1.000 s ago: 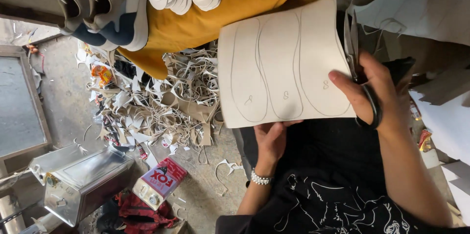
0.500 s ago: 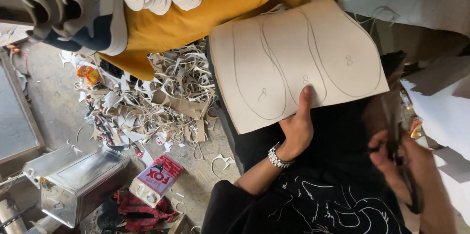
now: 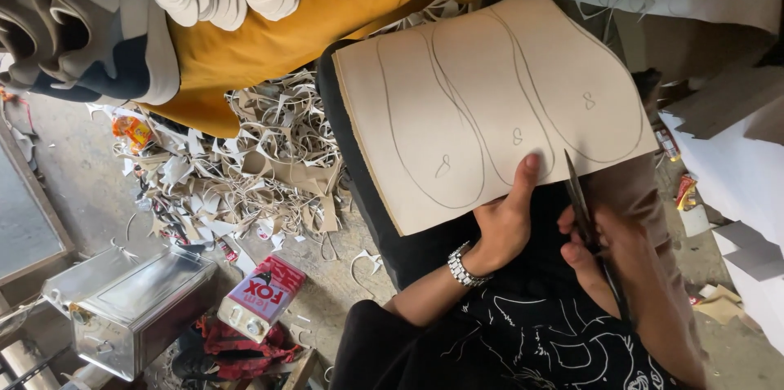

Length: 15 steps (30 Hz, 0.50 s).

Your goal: The person uses scissors to cut out shoe insole shapes from a sheet of white material. They hold the material on their lap, cut along the drawn outlines, and remove the excess pieces.

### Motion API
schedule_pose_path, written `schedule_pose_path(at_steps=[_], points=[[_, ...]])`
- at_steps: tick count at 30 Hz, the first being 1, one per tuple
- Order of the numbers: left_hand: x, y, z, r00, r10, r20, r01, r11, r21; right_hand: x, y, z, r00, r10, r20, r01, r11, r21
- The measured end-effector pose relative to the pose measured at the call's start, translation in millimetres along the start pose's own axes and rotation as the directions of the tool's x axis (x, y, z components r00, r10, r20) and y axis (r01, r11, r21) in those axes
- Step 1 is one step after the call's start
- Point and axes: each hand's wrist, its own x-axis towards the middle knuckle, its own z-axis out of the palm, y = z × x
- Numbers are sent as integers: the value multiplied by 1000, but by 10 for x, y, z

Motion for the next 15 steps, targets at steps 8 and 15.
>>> schedule_pose_path(at_steps=[8, 15], points=[[25, 53, -73, 980, -132, 149, 120, 989, 90, 17, -301, -30, 1000, 31, 1, -31, 996, -79], [53, -2, -126, 959, -194, 206, 186, 981, 61, 41, -486, -21, 968, 244, -51, -249, 939, -238]])
